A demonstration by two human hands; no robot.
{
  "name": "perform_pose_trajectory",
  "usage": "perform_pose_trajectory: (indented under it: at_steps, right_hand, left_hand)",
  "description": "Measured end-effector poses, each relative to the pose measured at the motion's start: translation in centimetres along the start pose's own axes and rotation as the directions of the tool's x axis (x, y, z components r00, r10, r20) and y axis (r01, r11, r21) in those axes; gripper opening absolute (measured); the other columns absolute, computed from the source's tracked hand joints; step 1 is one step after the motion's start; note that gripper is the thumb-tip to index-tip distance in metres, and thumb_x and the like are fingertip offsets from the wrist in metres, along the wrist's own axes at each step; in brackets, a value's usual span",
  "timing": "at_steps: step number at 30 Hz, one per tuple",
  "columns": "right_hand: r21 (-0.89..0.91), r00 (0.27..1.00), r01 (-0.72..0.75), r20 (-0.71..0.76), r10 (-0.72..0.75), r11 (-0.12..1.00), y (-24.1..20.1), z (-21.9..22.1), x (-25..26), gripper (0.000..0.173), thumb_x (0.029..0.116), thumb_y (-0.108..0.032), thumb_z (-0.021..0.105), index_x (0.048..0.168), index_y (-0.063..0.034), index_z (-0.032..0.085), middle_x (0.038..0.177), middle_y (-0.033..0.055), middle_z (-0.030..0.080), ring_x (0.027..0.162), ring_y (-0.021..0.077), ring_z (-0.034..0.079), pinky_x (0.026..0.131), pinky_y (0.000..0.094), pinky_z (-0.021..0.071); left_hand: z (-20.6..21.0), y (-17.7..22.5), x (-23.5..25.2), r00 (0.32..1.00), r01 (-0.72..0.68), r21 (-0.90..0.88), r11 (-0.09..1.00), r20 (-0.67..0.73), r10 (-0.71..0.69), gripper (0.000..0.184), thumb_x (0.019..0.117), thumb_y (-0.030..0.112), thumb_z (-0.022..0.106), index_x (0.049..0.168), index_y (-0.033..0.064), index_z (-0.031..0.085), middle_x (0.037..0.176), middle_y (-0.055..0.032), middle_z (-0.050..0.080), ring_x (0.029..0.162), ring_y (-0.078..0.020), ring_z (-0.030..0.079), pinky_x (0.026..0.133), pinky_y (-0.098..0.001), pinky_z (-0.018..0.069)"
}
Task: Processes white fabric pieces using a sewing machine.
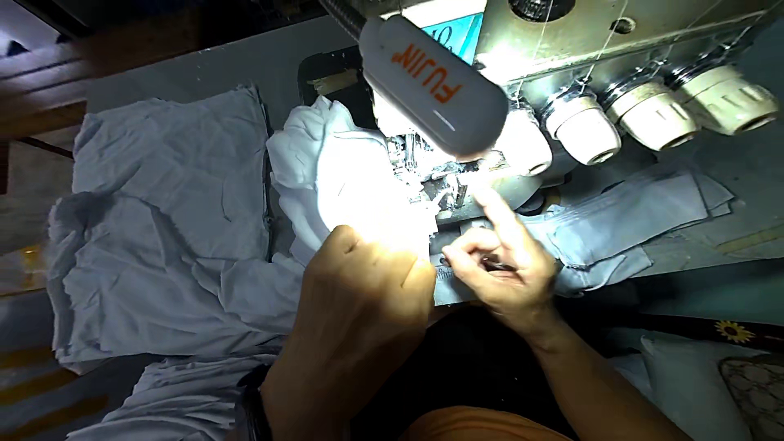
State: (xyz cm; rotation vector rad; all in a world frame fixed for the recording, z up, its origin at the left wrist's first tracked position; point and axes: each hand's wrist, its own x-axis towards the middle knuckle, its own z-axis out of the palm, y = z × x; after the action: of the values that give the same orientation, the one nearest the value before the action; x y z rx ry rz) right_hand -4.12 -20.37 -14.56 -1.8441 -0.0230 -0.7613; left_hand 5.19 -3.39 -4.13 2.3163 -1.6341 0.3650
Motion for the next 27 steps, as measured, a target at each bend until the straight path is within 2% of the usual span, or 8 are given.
perform_pose_trajectory:
  at_steps: [4,5,7,9,15,21,24,27]
  right_hand:
    - [-0.146,0.964,0.258,0.111,-0.243,0.955,-0.3,-0.4,1.6,0.015,0.0952,-0.013,0.071,0.107,-0.0058,0.077,0.096,0.0084,0.062,0.078,0.0038,0.058,0.067,0.0139,0.0478]
    - [-0.138,0.955,0.289,0.113,-0.275,0.947,0.0,0.0,1.8,0.011,0.0951,-0.011,0.07,0.1,-0.0062,0.077,0.097,0.0099,0.062,0.078,0.0045,0.058,0.067,0.0139,0.0479]
    - [-0.081,0.949,0.305,0.108,-0.296,0.949,0.3,0.4,2.0,0.009,0.0942,-0.009,0.07,0.097,-0.0031,0.077,0.097,0.011,0.062,0.085,0.0057,0.059,0.074,0.0136,0.05]
    - [-0.068,0.949,0.302,0.114,-0.293,0.951,0.5,0.4,1.9,0.009,0.0932,-0.009,0.071,0.094,-0.0023,0.077,0.096,0.0108,0.062,0.085,0.0063,0.059,0.074,0.0144,0.0502]
    - [-0.172,0.958,0.286,0.086,-0.275,0.943,0.9,0.9,3.8,0.014,0.093,-0.016,0.072,0.091,-0.0031,0.077,0.099,0.0111,0.062,0.089,0.0058,0.059,0.077,0.0131,0.0479]
    - [-0.306,0.978,0.206,0.03,-0.206,0.93,0.3,1.6,3.6,0.014,0.0918,-0.016,0.071,0.098,-0.006,0.079,0.092,0.0082,0.06,0.077,0.0089,0.057,0.062,0.0192,0.0466]
    - [-0.229,0.981,0.154,-0.082,-0.176,0.961,-0.5,2.6,0.4,0.013,0.0964,-0.015,0.067,0.098,-0.0047,0.075,0.091,0.0071,0.063,0.076,0.0074,0.06,0.065,0.0204,0.0516]
    - [-0.12,0.994,0.06,-0.084,-0.071,0.991,0.7,5.1,-3.7,0.017,0.0957,-0.016,0.066,0.095,-0.002,0.077,0.086,0.0095,0.067,0.078,0.0088,0.063,0.071,0.0204,0.0527]
  left_hand:
    - [1.5,0.0,-0.7,0.993,0.017,-0.028,0.999,-0.115,-0.021,0.022,0.0912,0.018,0.069,0.07,0.0098,0.068,0.057,-0.0016,0.054,0.055,-0.0157,0.051,0.068,-0.0359,0.0366]
    - [2.0,-0.6,-0.9,0.989,0.033,-0.021,0.999,-0.145,-0.036,0.02,0.0893,0.022,0.071,0.074,0.0101,0.068,0.065,-0.0035,0.06,0.063,-0.0181,0.056,0.074,-0.0385,0.0384]
    - [2.9,-2.1,-1.4,0.991,0.059,0.011,0.998,-0.125,-0.057,0.021,0.0858,0.027,0.073,0.095,0.0074,0.072,0.101,-0.0107,0.071,0.1,-0.0261,0.065,0.095,-0.0482,0.04]
    - [3.4,-3.2,-2.1,0.992,0.074,-0.02,0.997,-0.105,-0.075,0.024,0.0853,0.018,0.069,0.105,0.0036,0.073,0.125,-0.0144,0.071,0.124,-0.0285,0.063,0.109,-0.0552,0.0387]
    - [4.1,-4.6,-1.4,0.982,0.097,-0.177,0.979,-0.143,-0.123,0.02,0.0889,0.008,0.062,0.1,0.0002,0.077,0.117,-0.014,0.075,0.121,-0.0285,0.068,0.112,-0.0615,0.0382]
    - [3.8,-6.7,0.0,0.989,0.071,-0.241,0.968,-0.109,-0.1,0.02,0.083,0.003,0.066,0.1,-0.0006,0.076,0.12,-0.0135,0.074,0.126,-0.0291,0.065,0.115,-0.059,0.0377]
    - [3.9,-7.6,0.6,0.99,0.059,-0.254,0.965,-0.11,-0.089,0.021,0.0833,0.002,0.066,0.102,-0.0002,0.076,0.123,-0.013,0.073,0.129,-0.0282,0.062,0.116,-0.0549,0.0391]
    - [4.7,-9.2,2.7,0.971,0.094,-0.313,0.945,-0.179,-0.156,0.018,0.0861,0.002,0.068,0.101,-0.0017,0.078,0.114,-0.0157,0.076,0.118,-0.0309,0.069,0.107,-0.0488,0.0468]
